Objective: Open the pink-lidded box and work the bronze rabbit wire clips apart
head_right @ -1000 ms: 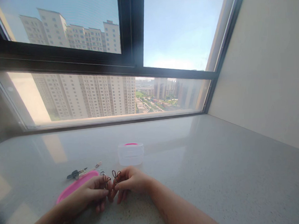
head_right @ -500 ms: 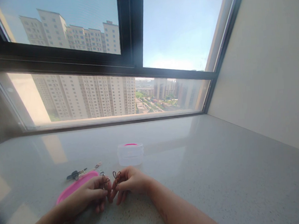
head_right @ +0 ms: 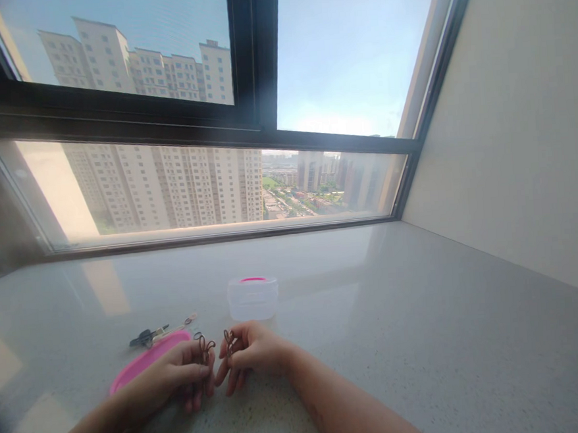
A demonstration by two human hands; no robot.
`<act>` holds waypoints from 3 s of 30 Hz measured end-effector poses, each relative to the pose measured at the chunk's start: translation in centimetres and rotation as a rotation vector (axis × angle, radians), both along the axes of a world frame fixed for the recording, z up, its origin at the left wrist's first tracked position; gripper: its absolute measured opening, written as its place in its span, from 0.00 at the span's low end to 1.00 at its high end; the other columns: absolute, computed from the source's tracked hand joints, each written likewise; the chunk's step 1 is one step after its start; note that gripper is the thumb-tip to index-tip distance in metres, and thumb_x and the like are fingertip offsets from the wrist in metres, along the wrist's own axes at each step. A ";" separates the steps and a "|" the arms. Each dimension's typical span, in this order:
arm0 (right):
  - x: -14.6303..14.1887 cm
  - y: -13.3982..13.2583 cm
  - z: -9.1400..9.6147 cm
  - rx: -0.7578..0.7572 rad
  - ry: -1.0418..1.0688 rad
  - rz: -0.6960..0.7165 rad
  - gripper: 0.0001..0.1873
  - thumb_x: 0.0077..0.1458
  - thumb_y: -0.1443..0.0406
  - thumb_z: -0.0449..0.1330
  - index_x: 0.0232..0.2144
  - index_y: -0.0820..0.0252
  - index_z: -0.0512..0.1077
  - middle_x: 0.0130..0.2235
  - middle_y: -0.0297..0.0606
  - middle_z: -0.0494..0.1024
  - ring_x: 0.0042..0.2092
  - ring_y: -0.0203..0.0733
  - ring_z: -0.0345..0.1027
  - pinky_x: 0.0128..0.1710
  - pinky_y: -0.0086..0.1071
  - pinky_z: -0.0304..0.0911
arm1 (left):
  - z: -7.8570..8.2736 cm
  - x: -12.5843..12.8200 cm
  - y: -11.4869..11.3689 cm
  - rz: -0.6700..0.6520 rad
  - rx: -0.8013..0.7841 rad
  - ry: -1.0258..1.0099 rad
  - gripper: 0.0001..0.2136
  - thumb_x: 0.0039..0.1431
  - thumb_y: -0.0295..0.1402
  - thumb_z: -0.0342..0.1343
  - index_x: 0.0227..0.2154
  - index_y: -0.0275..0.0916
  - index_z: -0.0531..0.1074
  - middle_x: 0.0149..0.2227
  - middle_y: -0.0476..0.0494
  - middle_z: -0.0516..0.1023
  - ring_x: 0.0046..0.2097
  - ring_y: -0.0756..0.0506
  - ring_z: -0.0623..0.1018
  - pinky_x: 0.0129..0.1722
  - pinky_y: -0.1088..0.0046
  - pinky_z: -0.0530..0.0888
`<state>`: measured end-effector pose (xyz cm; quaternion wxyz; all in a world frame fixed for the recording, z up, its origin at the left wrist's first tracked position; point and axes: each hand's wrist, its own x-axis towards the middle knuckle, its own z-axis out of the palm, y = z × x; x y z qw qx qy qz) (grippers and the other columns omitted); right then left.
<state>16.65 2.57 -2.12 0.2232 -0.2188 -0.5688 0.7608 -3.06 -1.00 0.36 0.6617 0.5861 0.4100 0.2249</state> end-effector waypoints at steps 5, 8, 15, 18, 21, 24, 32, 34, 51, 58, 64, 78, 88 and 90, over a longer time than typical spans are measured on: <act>0.0 0.0 0.0 -0.007 0.006 0.002 0.19 0.36 0.67 0.63 0.34 0.63 0.64 0.27 0.39 0.79 0.23 0.40 0.73 0.20 0.27 0.64 | -0.4 -0.1 0.1 0.008 -0.002 -0.002 0.06 0.47 0.32 0.55 0.27 0.37 0.65 0.24 0.49 0.78 0.21 0.50 0.75 0.20 0.77 0.67; 0.1 0.0 0.0 0.001 0.000 0.003 0.19 0.37 0.67 0.62 0.35 0.63 0.63 0.28 0.40 0.79 0.22 0.39 0.72 0.20 0.27 0.64 | -0.4 -0.1 0.1 0.002 -0.002 -0.001 0.06 0.47 0.33 0.55 0.27 0.37 0.65 0.23 0.49 0.78 0.21 0.49 0.75 0.20 0.77 0.68; 0.2 0.1 -0.2 0.009 -0.005 0.021 0.19 0.37 0.66 0.63 0.34 0.63 0.64 0.29 0.41 0.78 0.23 0.40 0.72 0.20 0.28 0.64 | -0.2 0.0 0.1 0.006 -0.011 0.012 0.06 0.46 0.33 0.56 0.26 0.38 0.65 0.23 0.49 0.78 0.21 0.50 0.74 0.20 0.77 0.67; 0.2 0.2 -0.4 0.013 -0.004 0.026 0.19 0.38 0.64 0.65 0.34 0.63 0.63 0.29 0.41 0.78 0.23 0.40 0.73 0.20 0.27 0.65 | -0.2 0.0 0.1 0.013 -0.011 0.014 0.06 0.46 0.32 0.55 0.27 0.37 0.66 0.23 0.49 0.78 0.21 0.50 0.74 0.20 0.77 0.67; 0.1 0.2 -0.6 0.021 -0.007 0.024 0.21 0.39 0.62 0.66 0.33 0.63 0.63 0.29 0.41 0.78 0.24 0.39 0.73 0.21 0.26 0.64 | -0.1 0.1 0.0 0.018 -0.013 0.027 0.06 0.46 0.32 0.55 0.27 0.38 0.66 0.23 0.49 0.77 0.21 0.49 0.75 0.20 0.77 0.67; 0.1 0.2 -0.6 0.019 -0.024 0.024 0.22 0.39 0.60 0.67 0.33 0.63 0.62 0.29 0.40 0.78 0.23 0.38 0.72 0.23 0.26 0.64 | -0.1 0.1 0.0 0.027 -0.008 0.035 0.06 0.46 0.32 0.56 0.27 0.38 0.66 0.23 0.50 0.77 0.21 0.50 0.74 0.20 0.77 0.67; 0.2 -0.1 -0.1 0.035 -0.033 0.012 0.24 0.38 0.58 0.69 0.34 0.64 0.64 0.29 0.39 0.77 0.23 0.37 0.72 0.23 0.28 0.64 | 0.0 0.1 0.0 0.013 -0.002 0.024 0.07 0.47 0.32 0.57 0.28 0.37 0.65 0.24 0.50 0.77 0.21 0.50 0.74 0.20 0.78 0.67; 0.2 -0.1 -0.1 0.031 -0.027 0.012 0.25 0.38 0.57 0.69 0.33 0.64 0.64 0.30 0.39 0.78 0.23 0.38 0.72 0.23 0.28 0.64 | 0.0 0.1 0.0 0.008 0.002 0.014 0.07 0.48 0.32 0.57 0.28 0.37 0.65 0.24 0.50 0.77 0.21 0.51 0.74 0.20 0.77 0.68; 0.1 -0.1 -0.3 0.041 -0.026 0.018 0.25 0.41 0.56 0.68 0.36 0.61 0.62 0.30 0.38 0.78 0.20 0.31 0.68 0.21 0.23 0.58 | -0.4 -0.1 0.1 -0.031 0.063 -0.012 0.14 0.52 0.39 0.56 0.38 0.39 0.62 0.27 0.50 0.77 0.22 0.51 0.75 0.21 0.78 0.68; 0.1 0.0 -0.8 0.064 -0.038 -0.007 0.27 0.41 0.54 0.67 0.38 0.60 0.61 0.30 0.37 0.78 0.20 0.33 0.68 0.22 0.24 0.59 | -0.2 -0.1 0.0 -0.039 0.075 -0.016 0.12 0.53 0.39 0.55 0.37 0.40 0.61 0.25 0.52 0.77 0.21 0.51 0.75 0.20 0.79 0.67; 0.1 0.1 -0.8 0.073 -0.026 0.004 0.27 0.42 0.54 0.67 0.38 0.60 0.60 0.29 0.37 0.77 0.19 0.31 0.67 0.22 0.24 0.59 | -0.6 -0.2 0.1 -0.042 0.092 -0.021 0.13 0.54 0.39 0.55 0.39 0.41 0.59 0.25 0.52 0.76 0.21 0.51 0.75 0.19 0.78 0.68; -0.1 0.0 -0.7 0.143 0.017 -0.078 0.31 0.44 0.55 0.65 0.44 0.56 0.52 0.27 0.34 0.77 0.19 0.34 0.68 0.18 0.22 0.61 | -1.3 0.0 0.4 0.095 0.047 -0.118 0.19 0.53 0.38 0.56 0.43 0.42 0.54 0.24 0.53 0.76 0.19 0.51 0.74 0.16 0.80 0.68; -0.8 -1.0 -0.6 0.319 0.044 -0.302 0.31 0.51 0.61 0.58 0.53 0.55 0.49 0.27 0.31 0.76 0.16 0.31 0.64 0.12 0.21 0.58 | -1.5 0.3 0.4 0.207 0.169 -0.194 0.28 0.55 0.39 0.55 0.54 0.43 0.46 0.25 0.54 0.75 0.18 0.50 0.72 0.16 0.79 0.64; -0.9 -1.1 -0.6 0.347 0.033 -0.343 0.30 0.51 0.61 0.57 0.54 0.54 0.49 0.27 0.31 0.76 0.16 0.31 0.64 0.12 0.21 0.57 | -1.2 0.4 0.3 0.226 0.209 -0.186 0.31 0.55 0.39 0.54 0.56 0.42 0.43 0.25 0.53 0.74 0.18 0.51 0.70 0.17 0.78 0.64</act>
